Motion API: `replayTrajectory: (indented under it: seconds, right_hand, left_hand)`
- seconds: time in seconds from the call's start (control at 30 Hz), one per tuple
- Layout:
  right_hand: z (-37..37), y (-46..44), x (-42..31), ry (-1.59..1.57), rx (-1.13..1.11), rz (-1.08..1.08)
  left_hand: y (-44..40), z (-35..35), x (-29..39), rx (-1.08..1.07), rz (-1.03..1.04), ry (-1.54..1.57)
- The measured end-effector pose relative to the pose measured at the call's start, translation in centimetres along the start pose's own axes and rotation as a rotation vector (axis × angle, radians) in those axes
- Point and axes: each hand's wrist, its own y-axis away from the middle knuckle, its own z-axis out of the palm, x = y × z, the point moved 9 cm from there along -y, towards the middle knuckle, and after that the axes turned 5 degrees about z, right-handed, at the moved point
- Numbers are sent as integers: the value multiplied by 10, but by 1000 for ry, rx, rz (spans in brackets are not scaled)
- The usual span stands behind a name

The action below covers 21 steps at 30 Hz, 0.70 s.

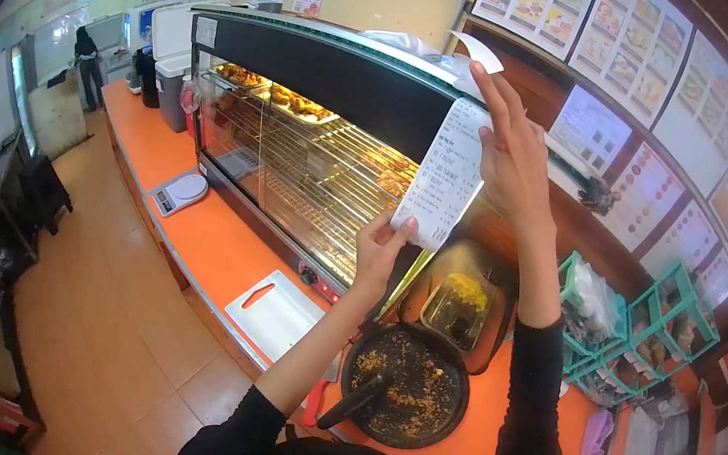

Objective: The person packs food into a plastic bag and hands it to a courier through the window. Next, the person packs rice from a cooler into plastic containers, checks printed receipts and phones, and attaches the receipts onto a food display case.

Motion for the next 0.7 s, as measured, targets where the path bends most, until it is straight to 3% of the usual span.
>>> replayTrajectory:
  seconds: [0.17, 0.33, 0.7]
  right_hand:
    - [8, 2, -4, 80, 67, -41]
    - [5, 7, 5, -31, 100, 83]
    - [-23, 14, -4, -108, 220, 59]
  left_hand:
    - [-5, -11, -10, -15, -53, -66]
    - [-16, -14, -26, -30, -78, -54]
    - [-10, -20, -14, 24, -45, -52]
